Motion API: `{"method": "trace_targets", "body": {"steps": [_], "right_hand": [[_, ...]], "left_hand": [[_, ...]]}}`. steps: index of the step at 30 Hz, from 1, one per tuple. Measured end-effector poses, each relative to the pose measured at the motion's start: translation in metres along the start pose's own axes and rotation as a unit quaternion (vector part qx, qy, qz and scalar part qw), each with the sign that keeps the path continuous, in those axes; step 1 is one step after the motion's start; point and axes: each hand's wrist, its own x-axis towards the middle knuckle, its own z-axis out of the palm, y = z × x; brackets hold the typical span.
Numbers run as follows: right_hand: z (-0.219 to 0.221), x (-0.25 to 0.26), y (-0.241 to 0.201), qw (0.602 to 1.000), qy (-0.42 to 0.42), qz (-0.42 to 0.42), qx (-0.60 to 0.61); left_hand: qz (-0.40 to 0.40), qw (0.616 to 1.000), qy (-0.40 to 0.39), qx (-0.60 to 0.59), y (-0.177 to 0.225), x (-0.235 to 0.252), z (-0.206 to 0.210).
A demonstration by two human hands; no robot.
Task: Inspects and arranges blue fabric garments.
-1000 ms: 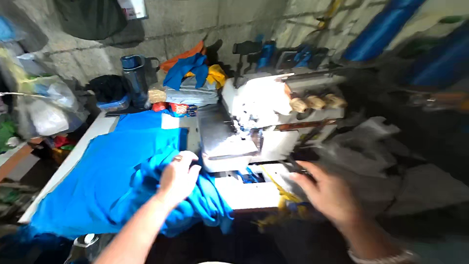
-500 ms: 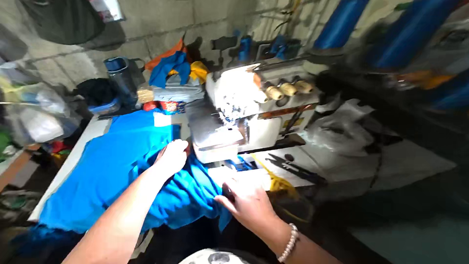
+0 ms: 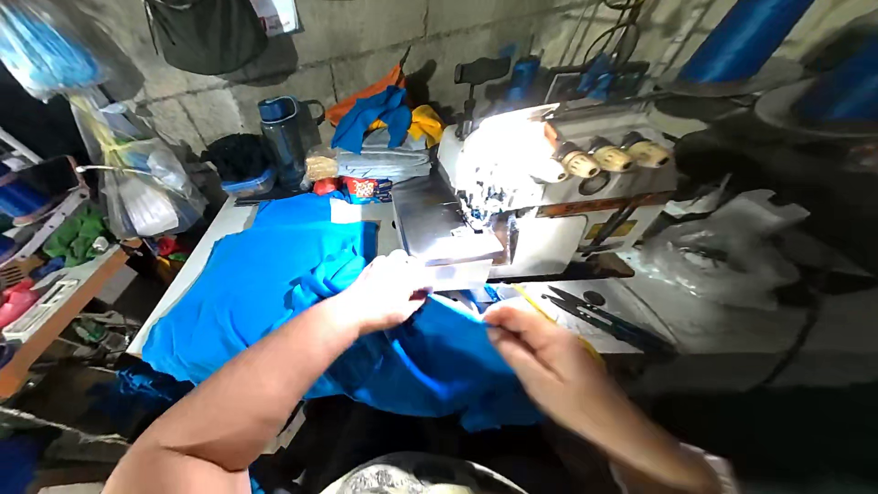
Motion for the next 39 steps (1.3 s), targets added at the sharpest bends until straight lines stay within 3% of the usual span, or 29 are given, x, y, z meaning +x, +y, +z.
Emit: {"method": "trace_targets", "body": {"steps": [3, 5, 7, 9, 11, 15, 19, 21, 23, 25, 28, 30, 33, 35, 37, 39], "right_hand": [[-0.039, 0.017, -0.011, 1.000, 0.012, -0.005, -0.002], [-0.060, 0.028, -0.018, 0.998, -0.001, -0.036, -0.045], [-0.083, 0.040, -0.030, 0.984, 0.009, -0.077, -0.159], [-0.114, 0.054, -0.041, 0.983, 0.019, -0.034, -0.179], [-0.141, 0.069, -0.049, 0.990, 0.033, -0.010, -0.133], [-0.167, 0.082, -0.050, 0.992, 0.100, -0.067, -0.021], [-0.178, 0.087, -0.052, 0.984, 0.178, -0.021, -0.020], [-0.182, 0.082, -0.055, 0.986, 0.165, -0.036, 0.016], [-0.188, 0.067, -0.068, 0.995, 0.091, -0.021, 0.025], [-0.190, 0.057, -0.067, 0.998, 0.046, -0.013, -0.046], [-0.191, 0.064, -0.043, 0.971, 0.006, -0.064, -0.229], [-0.187, 0.069, -0.033, 0.968, -0.006, -0.047, -0.246], [-0.174, 0.070, -0.024, 0.991, 0.008, 0.002, -0.131], [-0.155, 0.072, -0.026, 0.998, 0.044, 0.039, -0.023], [-0.134, 0.079, -0.041, 0.994, 0.072, 0.077, 0.034], [-0.115, 0.090, -0.050, 0.995, 0.055, 0.039, 0.071]], "left_hand": [[0.083, 0.989, 0.111, -0.058, 0.010, 0.001, -0.049], [0.118, 0.983, 0.138, -0.022, 0.030, -0.001, -0.096], [0.115, 0.980, 0.143, 0.069, 0.048, -0.002, -0.139], [0.099, 0.974, 0.135, 0.155, 0.064, -0.003, -0.170], [0.113, 0.970, 0.113, 0.183, 0.074, -0.006, -0.192], [0.110, 0.970, 0.066, 0.207, 0.084, -0.014, -0.224], [0.047, 0.964, 0.097, 0.244, 0.082, -0.017, -0.239], [0.042, 0.965, 0.121, 0.228, 0.082, -0.018, -0.245], [0.036, 0.966, 0.140, 0.216, 0.085, -0.019, -0.250], [0.040, 0.958, 0.162, 0.232, 0.084, -0.017, -0.253], [0.033, 0.945, 0.200, 0.258, 0.081, -0.015, -0.258], [0.011, 0.942, 0.217, 0.256, 0.082, -0.017, -0.258], [-0.014, 0.945, 0.217, 0.244, 0.068, -0.029, -0.267], [-0.043, 0.941, 0.161, 0.295, 0.053, -0.045, -0.278], [-0.160, 0.912, 0.103, 0.364, 0.053, -0.055, -0.274], [-0.247, 0.878, 0.132, 0.387, 0.061, -0.046, -0.242]]}}
